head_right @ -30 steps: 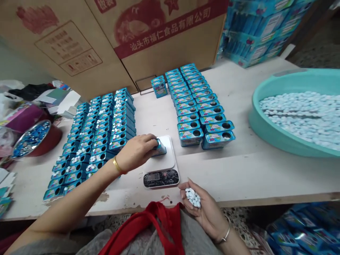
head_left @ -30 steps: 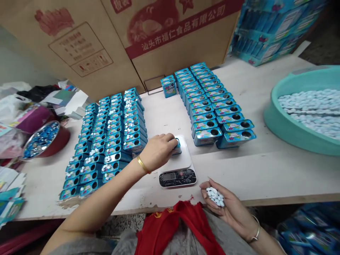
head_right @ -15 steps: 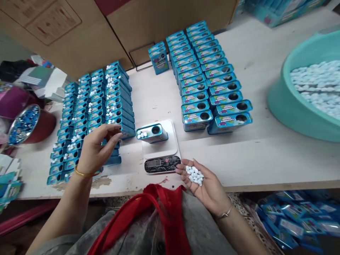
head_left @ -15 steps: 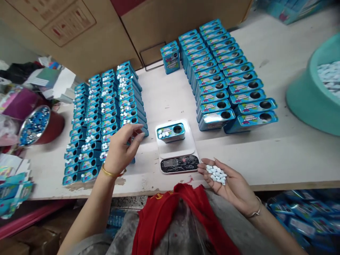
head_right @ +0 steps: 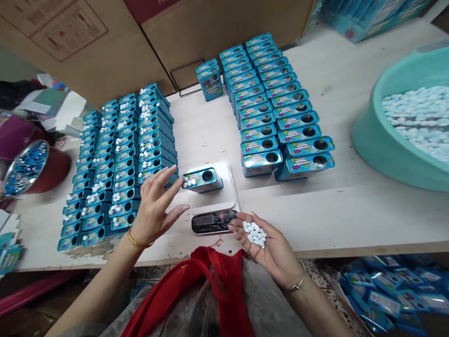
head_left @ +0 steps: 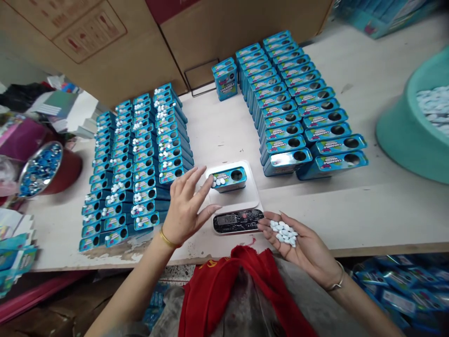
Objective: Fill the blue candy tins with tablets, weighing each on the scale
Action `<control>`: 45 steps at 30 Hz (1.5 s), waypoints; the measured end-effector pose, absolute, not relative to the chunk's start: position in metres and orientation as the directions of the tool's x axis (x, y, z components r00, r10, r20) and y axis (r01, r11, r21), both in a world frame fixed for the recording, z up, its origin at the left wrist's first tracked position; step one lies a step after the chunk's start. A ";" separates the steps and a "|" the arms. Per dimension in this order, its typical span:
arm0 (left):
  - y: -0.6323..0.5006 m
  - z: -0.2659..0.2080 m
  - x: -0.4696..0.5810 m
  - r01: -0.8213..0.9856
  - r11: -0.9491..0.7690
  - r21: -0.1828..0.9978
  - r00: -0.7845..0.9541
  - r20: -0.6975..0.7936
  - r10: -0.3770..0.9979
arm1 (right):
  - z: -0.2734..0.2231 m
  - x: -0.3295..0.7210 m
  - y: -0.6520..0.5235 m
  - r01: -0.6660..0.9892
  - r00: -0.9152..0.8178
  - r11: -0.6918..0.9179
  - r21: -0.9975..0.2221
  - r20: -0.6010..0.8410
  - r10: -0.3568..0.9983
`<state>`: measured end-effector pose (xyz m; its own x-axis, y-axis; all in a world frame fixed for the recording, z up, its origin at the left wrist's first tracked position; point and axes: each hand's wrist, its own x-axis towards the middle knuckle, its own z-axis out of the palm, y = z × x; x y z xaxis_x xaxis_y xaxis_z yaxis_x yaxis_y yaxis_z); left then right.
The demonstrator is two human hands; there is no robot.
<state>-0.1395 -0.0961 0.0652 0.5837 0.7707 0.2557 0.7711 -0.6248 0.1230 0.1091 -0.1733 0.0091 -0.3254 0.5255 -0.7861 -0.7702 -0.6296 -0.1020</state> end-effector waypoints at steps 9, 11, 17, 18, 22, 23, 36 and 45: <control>-0.094 0.059 -0.111 0.748 -0.655 0.107 0.628 0.204 0.751 | 0.011 0.098 -0.161 -0.757 -0.386 -0.647 -0.091 -0.736 0.555; -0.089 0.058 -0.104 0.731 -0.672 0.114 0.647 0.196 0.737 | 0.013 0.095 -0.157 -0.754 -0.404 -0.651 -0.086 -0.721 0.563; -0.086 0.067 -0.091 0.682 -0.703 0.202 0.646 0.284 0.708 | 0.022 0.086 -0.143 -0.782 -0.460 -0.622 -0.038 -0.638 0.618; -0.089 0.069 -0.089 0.653 -0.717 0.244 0.659 0.284 0.696 | 0.024 0.084 -0.141 -0.796 -0.469 -0.605 -0.016 -0.616 0.633; -0.102 0.075 -0.076 0.540 -0.716 0.442 0.769 0.086 0.633 | 0.027 0.079 -0.135 -0.830 -0.478 -0.556 0.042 -0.567 0.671; -0.104 0.075 -0.072 0.543 -0.694 0.473 0.776 0.034 0.630 | 0.028 0.078 -0.134 -0.833 -0.474 -0.551 0.039 -0.564 0.676; -0.101 0.068 -0.064 0.510 -0.674 0.535 0.751 0.105 0.652 | 0.036 0.078 -0.134 -0.867 -0.445 -0.494 0.065 -0.546 0.709; -0.062 0.090 -0.079 0.628 -0.623 0.467 0.587 0.241 0.773 | 0.041 0.082 -0.133 -0.858 -0.430 -0.513 0.011 -0.560 0.708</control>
